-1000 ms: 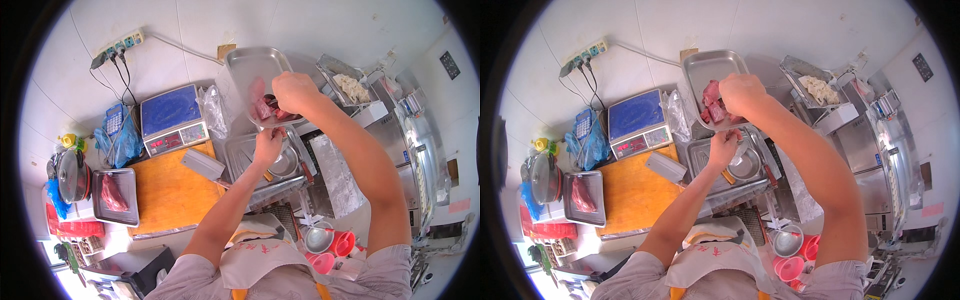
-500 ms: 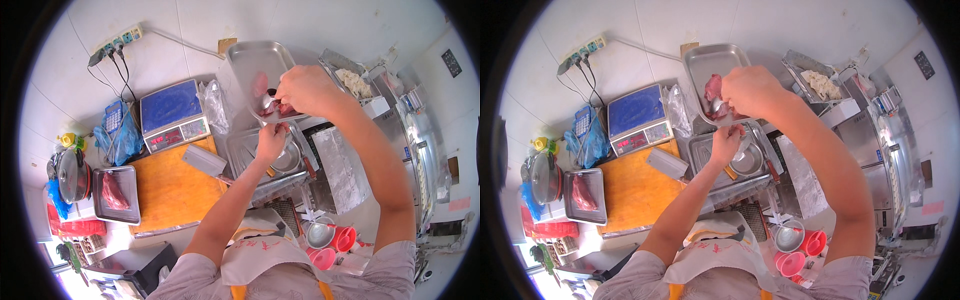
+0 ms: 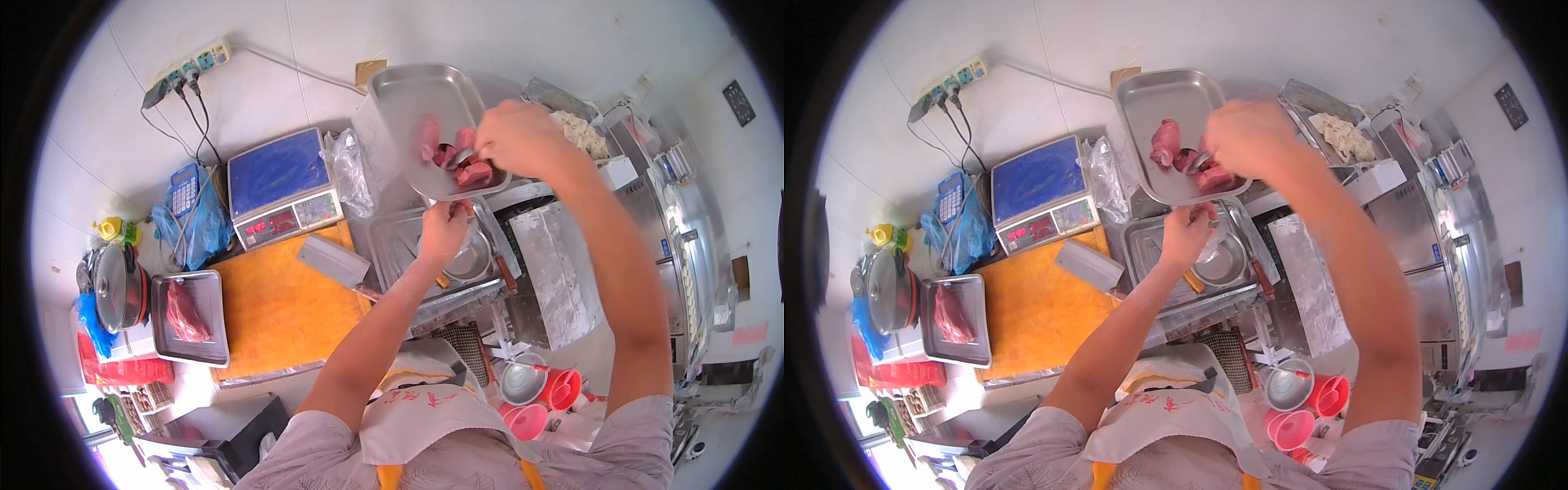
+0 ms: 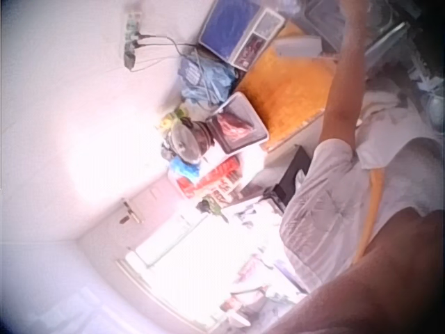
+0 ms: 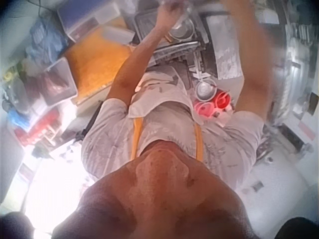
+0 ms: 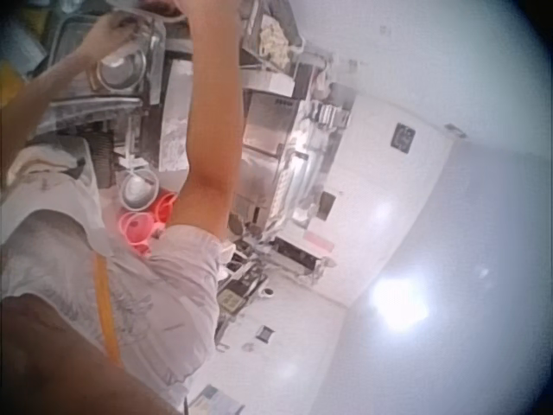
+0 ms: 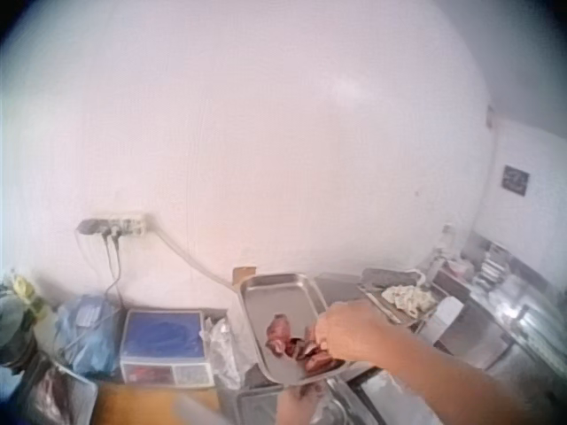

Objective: The person retrieves a piece of meat from a refrigerated display case, weighs it, and cuts it into smaller pieces on a cutting board using a cleaver. The person then places the cut meat into a plastic bag.

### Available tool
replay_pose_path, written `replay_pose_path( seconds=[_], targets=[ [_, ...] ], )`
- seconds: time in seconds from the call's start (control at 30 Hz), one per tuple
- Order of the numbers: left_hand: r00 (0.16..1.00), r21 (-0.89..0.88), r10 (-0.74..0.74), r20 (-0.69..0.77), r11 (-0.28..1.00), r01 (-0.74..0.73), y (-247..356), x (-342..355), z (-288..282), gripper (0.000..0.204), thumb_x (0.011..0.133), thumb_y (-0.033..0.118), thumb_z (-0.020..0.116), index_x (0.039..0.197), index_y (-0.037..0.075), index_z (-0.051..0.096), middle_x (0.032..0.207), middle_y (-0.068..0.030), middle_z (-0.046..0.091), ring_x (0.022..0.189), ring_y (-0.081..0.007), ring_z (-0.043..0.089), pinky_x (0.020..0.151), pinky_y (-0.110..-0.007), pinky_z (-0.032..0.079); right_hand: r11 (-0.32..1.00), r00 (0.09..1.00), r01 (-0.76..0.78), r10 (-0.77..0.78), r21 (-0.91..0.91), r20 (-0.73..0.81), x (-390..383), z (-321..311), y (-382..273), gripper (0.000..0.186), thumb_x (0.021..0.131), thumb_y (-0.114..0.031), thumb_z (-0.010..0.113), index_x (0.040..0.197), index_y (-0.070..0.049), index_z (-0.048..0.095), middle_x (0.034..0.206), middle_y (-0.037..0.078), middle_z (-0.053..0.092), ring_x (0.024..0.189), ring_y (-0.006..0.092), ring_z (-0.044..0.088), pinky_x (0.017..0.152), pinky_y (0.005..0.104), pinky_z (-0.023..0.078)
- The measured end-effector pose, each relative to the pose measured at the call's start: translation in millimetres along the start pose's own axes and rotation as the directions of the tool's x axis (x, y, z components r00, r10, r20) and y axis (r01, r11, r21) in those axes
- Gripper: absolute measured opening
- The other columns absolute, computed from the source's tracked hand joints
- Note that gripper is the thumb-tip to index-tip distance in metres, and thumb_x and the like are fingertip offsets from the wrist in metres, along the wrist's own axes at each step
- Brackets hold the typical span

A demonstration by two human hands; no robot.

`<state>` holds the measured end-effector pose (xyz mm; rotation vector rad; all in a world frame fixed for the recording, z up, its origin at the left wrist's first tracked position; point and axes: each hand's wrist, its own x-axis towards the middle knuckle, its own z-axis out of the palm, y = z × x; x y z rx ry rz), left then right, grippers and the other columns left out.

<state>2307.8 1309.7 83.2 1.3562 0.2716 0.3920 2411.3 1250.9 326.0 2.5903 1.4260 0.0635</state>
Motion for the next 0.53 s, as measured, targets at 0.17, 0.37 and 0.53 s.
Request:
replay_pose_path(
  seconds=[0.17,0.37,0.53],
  targets=[
    [0.998,0.034,-0.024,0.058,0.999,0.022,5,1,-4,0.015,0.098,0.003,0.053,0.103,-0.002,0.066,0.086,-0.0079,0.071,0.069,-0.0140,0.066,0.063,-0.032,0.054,0.981,0.961,-0.139,0.167,-0.137,0.218,20,-6,-22,0.016,0.090,-0.019,0.068,0.094,-0.012,0.082,0.098,0.011,0.078,0.101,0.0333,0.072,0.088,0.0460,0.057],
    [1.000,-0.032,-0.021,0.019,0.999,0.021,-5,2,-8,0.013,0.098,0.002,0.055,0.104,-0.002,0.066,0.087,-0.0082,0.072,0.069,-0.0136,0.066,0.063,-0.031,0.054,0.960,0.959,-0.271,0.275,0.067,-0.071,-13,-39,3,0.018,0.089,-0.014,0.067,0.098,-0.006,0.081,0.102,0.017,0.077,0.100,0.0374,0.073,0.087,0.0467,0.059],
    [0.998,0.012,-0.048,0.043,0.999,0.048,0,0,-8,0.012,0.100,0.004,0.057,0.106,-0.001,0.066,0.091,-0.0090,0.073,0.070,-0.0140,0.067,0.065,-0.031,0.056,0.921,0.923,-0.378,0.383,-0.091,0.045,-6,-2,-11,0.023,0.086,-0.016,0.072,0.105,-0.007,0.080,0.106,0.020,0.077,0.107,0.0432,0.073,0.096,0.0467,0.059]
  ],
)
